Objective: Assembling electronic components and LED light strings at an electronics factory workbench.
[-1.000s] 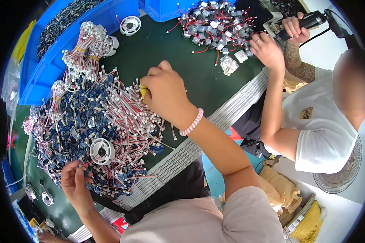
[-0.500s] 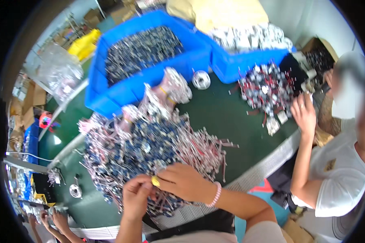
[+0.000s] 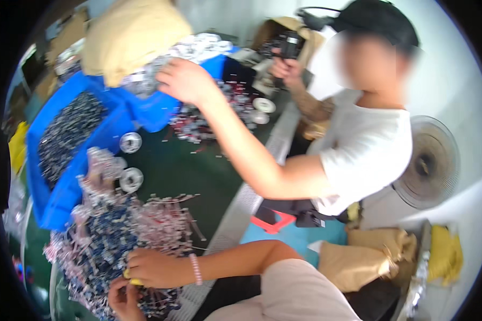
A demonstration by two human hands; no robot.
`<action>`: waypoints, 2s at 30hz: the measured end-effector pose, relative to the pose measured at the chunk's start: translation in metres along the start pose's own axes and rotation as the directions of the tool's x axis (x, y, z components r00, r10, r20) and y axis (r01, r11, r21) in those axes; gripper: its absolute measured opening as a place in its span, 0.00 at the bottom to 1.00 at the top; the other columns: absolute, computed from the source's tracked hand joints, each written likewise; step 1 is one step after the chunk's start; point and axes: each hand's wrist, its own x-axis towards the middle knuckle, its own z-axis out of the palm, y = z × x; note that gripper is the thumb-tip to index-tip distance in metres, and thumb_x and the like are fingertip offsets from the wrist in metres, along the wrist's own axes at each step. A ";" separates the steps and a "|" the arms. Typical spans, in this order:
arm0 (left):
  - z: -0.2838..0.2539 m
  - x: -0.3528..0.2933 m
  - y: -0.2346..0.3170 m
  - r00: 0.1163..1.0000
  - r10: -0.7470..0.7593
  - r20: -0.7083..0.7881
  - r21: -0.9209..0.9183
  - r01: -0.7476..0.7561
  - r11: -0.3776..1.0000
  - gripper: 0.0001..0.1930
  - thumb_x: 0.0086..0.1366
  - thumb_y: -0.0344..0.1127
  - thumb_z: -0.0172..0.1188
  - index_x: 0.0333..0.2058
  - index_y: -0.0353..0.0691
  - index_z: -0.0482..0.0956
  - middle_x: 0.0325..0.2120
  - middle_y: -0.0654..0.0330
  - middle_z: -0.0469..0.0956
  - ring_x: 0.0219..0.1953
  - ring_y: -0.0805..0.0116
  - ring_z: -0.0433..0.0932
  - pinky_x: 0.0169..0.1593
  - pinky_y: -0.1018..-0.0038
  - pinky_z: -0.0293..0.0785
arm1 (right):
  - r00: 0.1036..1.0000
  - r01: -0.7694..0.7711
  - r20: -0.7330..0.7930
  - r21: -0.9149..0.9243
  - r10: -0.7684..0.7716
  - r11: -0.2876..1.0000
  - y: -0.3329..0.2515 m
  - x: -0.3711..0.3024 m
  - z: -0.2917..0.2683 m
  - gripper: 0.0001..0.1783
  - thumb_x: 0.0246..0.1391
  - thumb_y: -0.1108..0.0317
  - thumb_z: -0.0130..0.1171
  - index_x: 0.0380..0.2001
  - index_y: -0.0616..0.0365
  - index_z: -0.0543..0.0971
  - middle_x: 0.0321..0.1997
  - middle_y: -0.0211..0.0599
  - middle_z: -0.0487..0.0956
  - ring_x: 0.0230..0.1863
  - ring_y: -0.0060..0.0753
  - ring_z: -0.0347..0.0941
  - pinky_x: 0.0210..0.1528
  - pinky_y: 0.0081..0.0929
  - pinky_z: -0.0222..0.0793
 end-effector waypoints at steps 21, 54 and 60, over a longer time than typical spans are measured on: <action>0.020 -0.007 0.014 0.999 0.046 -0.022 0.236 -0.040 0.971 0.12 0.61 0.30 0.56 0.41 0.28 0.76 0.36 0.52 0.78 0.36 0.64 0.77 0.40 0.72 0.74 | 0.944 -0.269 -0.169 0.093 0.282 0.958 -0.015 -0.018 0.010 0.04 0.45 0.71 0.57 0.24 0.56 0.72 0.27 0.29 0.68 0.40 0.34 0.61 0.49 0.40 0.49; 0.024 -0.012 0.031 0.987 0.162 0.020 0.382 -0.157 0.911 0.09 0.59 0.26 0.58 0.37 0.27 0.77 0.31 0.52 0.78 0.31 0.65 0.77 0.36 0.72 0.74 | 0.959 -0.174 -0.201 0.129 0.197 0.976 -0.012 -0.019 0.012 0.04 0.47 0.74 0.54 0.27 0.55 0.70 0.32 0.31 0.69 0.46 0.37 0.61 0.53 0.46 0.45; 0.028 -0.014 0.032 0.975 0.221 0.013 0.438 -0.204 0.876 0.09 0.59 0.27 0.58 0.37 0.27 0.77 0.32 0.52 0.78 0.32 0.65 0.77 0.36 0.73 0.74 | 0.958 -0.173 -0.210 0.126 0.197 0.977 -0.013 -0.021 0.010 0.04 0.46 0.74 0.54 0.27 0.55 0.70 0.31 0.32 0.68 0.46 0.37 0.61 0.54 0.47 0.45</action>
